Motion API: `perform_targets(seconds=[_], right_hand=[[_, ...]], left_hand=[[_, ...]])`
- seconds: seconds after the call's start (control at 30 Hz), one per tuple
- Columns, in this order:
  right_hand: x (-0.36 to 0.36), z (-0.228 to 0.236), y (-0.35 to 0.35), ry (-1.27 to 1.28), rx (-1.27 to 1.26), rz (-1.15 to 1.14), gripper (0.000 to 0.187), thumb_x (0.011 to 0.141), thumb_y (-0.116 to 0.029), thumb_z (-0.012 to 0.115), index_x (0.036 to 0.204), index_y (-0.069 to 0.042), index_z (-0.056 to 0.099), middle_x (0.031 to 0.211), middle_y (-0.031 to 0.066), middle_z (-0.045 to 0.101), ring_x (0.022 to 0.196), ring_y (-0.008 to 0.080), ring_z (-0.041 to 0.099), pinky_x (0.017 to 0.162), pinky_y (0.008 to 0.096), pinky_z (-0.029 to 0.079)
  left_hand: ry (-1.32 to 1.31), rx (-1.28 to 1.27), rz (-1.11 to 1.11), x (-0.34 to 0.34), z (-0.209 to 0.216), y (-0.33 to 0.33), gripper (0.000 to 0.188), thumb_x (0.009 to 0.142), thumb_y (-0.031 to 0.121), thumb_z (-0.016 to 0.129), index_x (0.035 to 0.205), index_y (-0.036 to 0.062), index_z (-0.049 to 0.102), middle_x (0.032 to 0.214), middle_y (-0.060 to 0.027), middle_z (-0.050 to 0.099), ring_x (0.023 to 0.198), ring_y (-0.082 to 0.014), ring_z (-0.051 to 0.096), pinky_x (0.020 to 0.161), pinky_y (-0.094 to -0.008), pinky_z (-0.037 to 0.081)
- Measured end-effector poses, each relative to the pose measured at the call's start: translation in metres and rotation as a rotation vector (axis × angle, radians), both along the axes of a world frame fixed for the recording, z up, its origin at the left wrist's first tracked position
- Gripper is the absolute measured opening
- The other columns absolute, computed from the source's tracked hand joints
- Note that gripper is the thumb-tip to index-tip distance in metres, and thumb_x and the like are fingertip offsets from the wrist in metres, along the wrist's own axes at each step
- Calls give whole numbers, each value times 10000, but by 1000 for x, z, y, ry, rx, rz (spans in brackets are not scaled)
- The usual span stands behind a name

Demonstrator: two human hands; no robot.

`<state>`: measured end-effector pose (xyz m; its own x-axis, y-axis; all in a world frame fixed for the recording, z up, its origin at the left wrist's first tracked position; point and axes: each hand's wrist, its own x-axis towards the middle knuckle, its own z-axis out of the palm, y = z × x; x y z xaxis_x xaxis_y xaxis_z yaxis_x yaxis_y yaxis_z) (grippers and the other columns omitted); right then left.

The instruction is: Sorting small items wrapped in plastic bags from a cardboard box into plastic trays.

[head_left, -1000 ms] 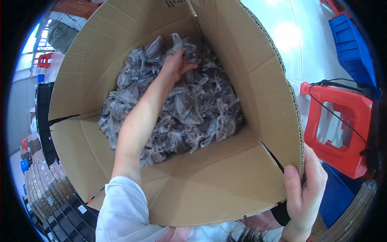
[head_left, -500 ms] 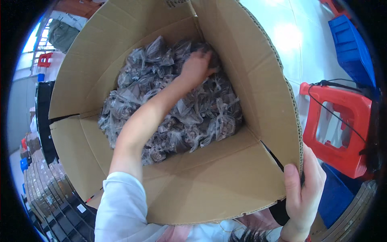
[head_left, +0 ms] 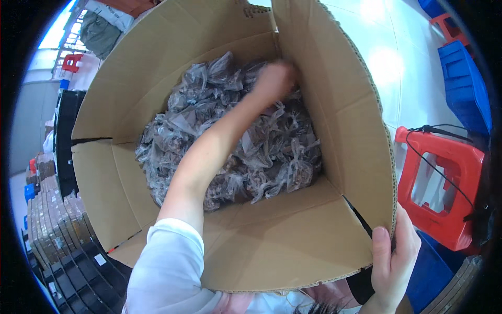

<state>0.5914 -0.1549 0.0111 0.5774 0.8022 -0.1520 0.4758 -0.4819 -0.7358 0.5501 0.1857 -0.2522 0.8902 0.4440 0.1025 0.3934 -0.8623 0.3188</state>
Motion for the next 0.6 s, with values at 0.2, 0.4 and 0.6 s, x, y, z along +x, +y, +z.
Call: perform_targets(seconds=[0.2, 0.4, 0.6], right_hand=[[-4, 4, 5, -9, 1, 27, 343, 884, -129, 478, 1151, 83, 514, 946, 184, 623, 862, 257, 603, 803, 314, 436], [-2, 2, 0, -12, 67, 40, 348, 845, -57, 553, 1152, 101, 512, 989, 229, 606, 866, 325, 622, 778, 352, 478], [-3, 1, 0, -15, 81, 40, 346, 845, -53, 551, 1150, 106, 512, 991, 230, 608, 870, 328, 623, 782, 351, 480]], left_hand=[[453, -6, 268, -50, 3, 64, 394, 786, 245, 606, 1120, 42, 557, 1071, -196, 600, 1042, -362, 565, 874, -442, 467], [327, 175, 48, -51, -14, 70, 432, 780, 269, 609, 1163, 81, 539, 1062, -212, 594, 1023, -369, 561, 859, -458, 465], [420, 72, 175, -36, -11, 68, 405, 827, 273, 555, 1195, 105, 538, 1089, -176, 589, 1016, -372, 564, 859, -456, 468]])
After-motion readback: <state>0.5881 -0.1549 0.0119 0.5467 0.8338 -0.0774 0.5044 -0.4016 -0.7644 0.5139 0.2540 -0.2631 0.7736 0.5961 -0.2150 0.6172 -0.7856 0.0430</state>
